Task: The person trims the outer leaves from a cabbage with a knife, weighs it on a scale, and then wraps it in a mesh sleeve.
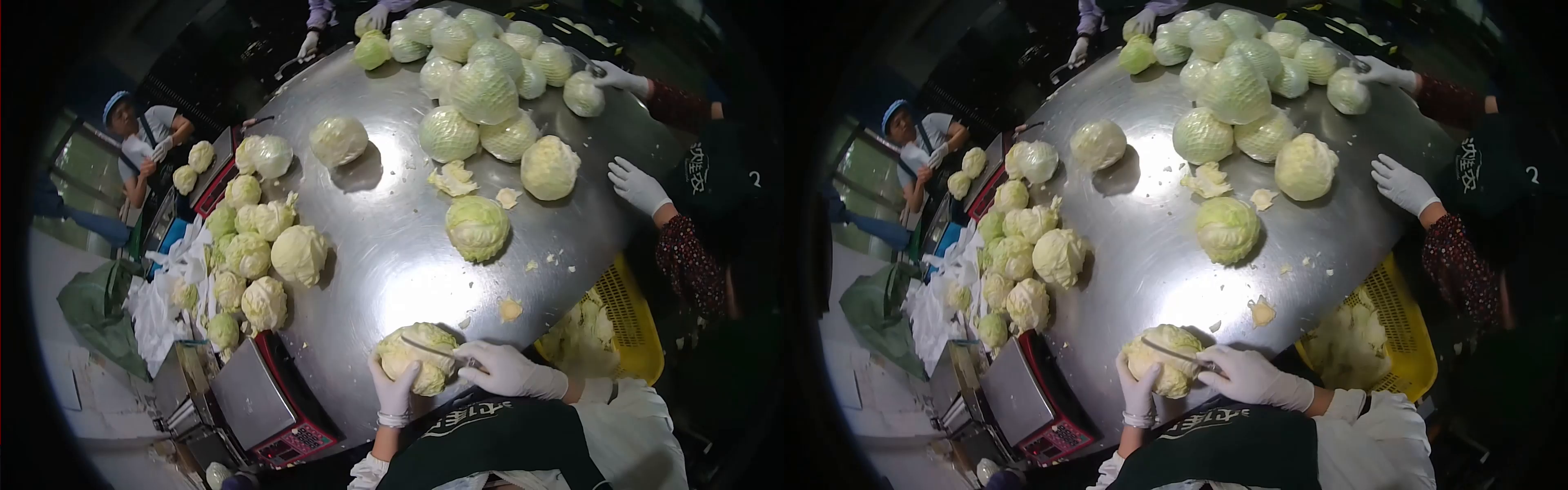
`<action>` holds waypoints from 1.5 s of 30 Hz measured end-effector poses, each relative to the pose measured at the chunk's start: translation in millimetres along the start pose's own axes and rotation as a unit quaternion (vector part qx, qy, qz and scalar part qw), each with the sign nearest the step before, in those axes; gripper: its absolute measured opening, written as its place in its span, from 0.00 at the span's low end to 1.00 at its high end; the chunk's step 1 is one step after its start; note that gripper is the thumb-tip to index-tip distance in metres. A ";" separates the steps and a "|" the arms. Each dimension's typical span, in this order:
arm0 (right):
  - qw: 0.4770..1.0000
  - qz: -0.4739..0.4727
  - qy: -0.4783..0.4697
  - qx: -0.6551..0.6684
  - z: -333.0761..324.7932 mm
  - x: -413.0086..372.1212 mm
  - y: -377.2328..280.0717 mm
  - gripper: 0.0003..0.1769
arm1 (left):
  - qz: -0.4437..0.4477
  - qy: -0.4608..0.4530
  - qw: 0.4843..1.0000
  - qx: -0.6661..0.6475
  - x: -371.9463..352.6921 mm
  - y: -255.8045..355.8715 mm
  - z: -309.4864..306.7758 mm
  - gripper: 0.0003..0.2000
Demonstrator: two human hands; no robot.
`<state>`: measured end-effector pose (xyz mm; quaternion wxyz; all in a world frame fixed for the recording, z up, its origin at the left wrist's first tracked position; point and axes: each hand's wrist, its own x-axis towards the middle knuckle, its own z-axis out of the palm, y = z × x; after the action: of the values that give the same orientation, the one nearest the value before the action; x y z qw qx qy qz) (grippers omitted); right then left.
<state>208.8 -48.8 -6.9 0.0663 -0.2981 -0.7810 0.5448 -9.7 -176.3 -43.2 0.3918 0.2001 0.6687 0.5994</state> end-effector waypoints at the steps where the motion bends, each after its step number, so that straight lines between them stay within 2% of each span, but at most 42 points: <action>1: 0.999 -0.025 0.021 -0.029 -6.9 3.8 2.1 0.31 | -0.002 0.012 1.000 -0.006 2.5 0.2 -0.2 0.44; 3: 0.997 -0.026 -0.011 -0.075 -24.7 17.4 -2.1 0.32 | 0.032 -0.054 0.998 0.027 7.0 -1.5 -1.0 0.44; 6: 0.987 -0.095 -0.073 -0.107 -30.1 31.9 -2.1 0.38 | 0.029 -0.049 0.998 0.033 2.3 2.1 11.8 0.46; 12: 0.985 -0.041 -0.121 -0.114 -21.1 35.9 -4.7 0.40 | -0.012 -0.058 0.998 -0.031 3.8 6.4 15.0 0.44; 13: 0.985 -0.042 -0.121 -0.114 -16.9 36.0 -2.5 0.40 | 0.006 -0.061 0.998 -0.006 5.0 2.2 13.6 0.43; 15: 0.984 -0.076 -0.061 -0.146 -11.7 34.6 3.5 0.40 | 0.022 -0.070 0.997 0.018 3.7 -1.4 14.1 0.41; 18: 0.987 -0.032 -0.077 -0.139 -17.3 41.0 -16.8 0.37 | 0.041 -0.057 0.997 0.022 3.4 2.7 20.1 0.39; 22: 0.986 -0.029 -0.044 -0.158 -11.2 46.9 -18.0 0.35 | 0.030 -0.023 0.999 0.016 4.0 6.7 23.5 0.38; 24: 0.987 -0.048 0.003 -0.155 -11.2 51.9 -18.2 0.29 | 0.020 -0.015 1.000 0.008 2.8 0.8 25.1 0.38; 25: 0.987 -0.047 0.007 -0.156 -15.7 60.0 -14.8 0.29 | 0.087 -0.007 0.991 0.103 0.5 -13.6 21.5 0.40; 26: 0.992 0.004 0.009 -0.127 -22.2 72.3 -8.6 0.26 | 0.153 0.003 0.969 0.196 0.2 -16.9 22.1 0.41; 27: 0.994 0.053 0.012 -0.096 -24.9 82.3 -2.1 0.23 | 0.156 0.001 0.968 0.196 2.2 -18.1 21.3 0.41; 28: 0.994 0.019 0.063 -0.089 -21.6 83.6 4.2 0.20 | 0.120 -0.002 0.984 0.133 1.8 -13.8 22.2 0.43; 29: 0.994 0.023 0.061 -0.087 -18.8 86.1 12.0 0.20 | 0.075 -0.004 0.995 0.072 -3.6 -13.2 21.0 0.44; 31: 0.996 0.026 0.085 -0.033 -21.4 99.1 25.6 0.20 | 0.084 -0.024 0.990 0.112 -2.9 -11.3 7.4 0.47; 32: 0.994 0.079 0.076 -0.028 -18.2 105.3 36.0 0.20 | 0.101 -0.027 0.992 0.064 -6.2 -9.0 3.3 0.48; 33: 0.994 0.074 0.072 -0.031 -15.5 110.8 48.5 0.20 | 0.115 -0.030 0.993 0.017 -12.6 -9.8 -4.3 0.50; 35: 0.983 0.122 0.128 -0.048 -13.8 111.8 60.5 0.22 | 0.118 -0.041 0.992 -0.001 -25.6 -25.2 -23.0 0.52; 37: 0.980 0.126 0.124 -0.093 -25.4 100.8 62.7 0.22 | 0.047 -0.021 0.987 -0.154 -44.2 -31.3 -36.9 0.51; 38: 0.971 0.139 0.162 -0.108 -30.9 97.6 65.5 0.22 | 0.047 -0.011 0.987 -0.154 -51.9 -35.2 -43.3 0.51; 39: 0.960 0.150 0.203 -0.125 -34.6 99.1 64.7 0.24 | 0.029 0.008 0.977 -0.213 -55.0 -40.1 -46.2 0.51; 40: 0.962 0.145 0.195 -0.128 -36.0 94.8 41.9 0.24 | 0.009 0.028 0.962 -0.272 -59.0 -43.9 -46.6 0.50; 42: 0.980 0.142 0.106 -0.093 -34.3 74.6 -26.2 0.34 | 0.021 0.051 0.964 -0.259 -63.4 -41.4 -32.4 0.50; 44: 0.999 0.009 0.034 -0.039 -19.1 64.5 -54.0 0.42 | 0.041 0.061 0.975 -0.210 -62.1 -36.4 -22.4 0.50; 45: 0.999 0.008 0.030 -0.042 -6.0 63.6 -51.2 0.42 | 0.041 0.065 0.974 -0.213 -62.2 -35.3 -19.4 0.50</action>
<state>139.5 -21.4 26.9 0.0725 -0.3229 -0.7985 0.5028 20.8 -241.8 -59.9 0.3562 0.1000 0.5405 0.7556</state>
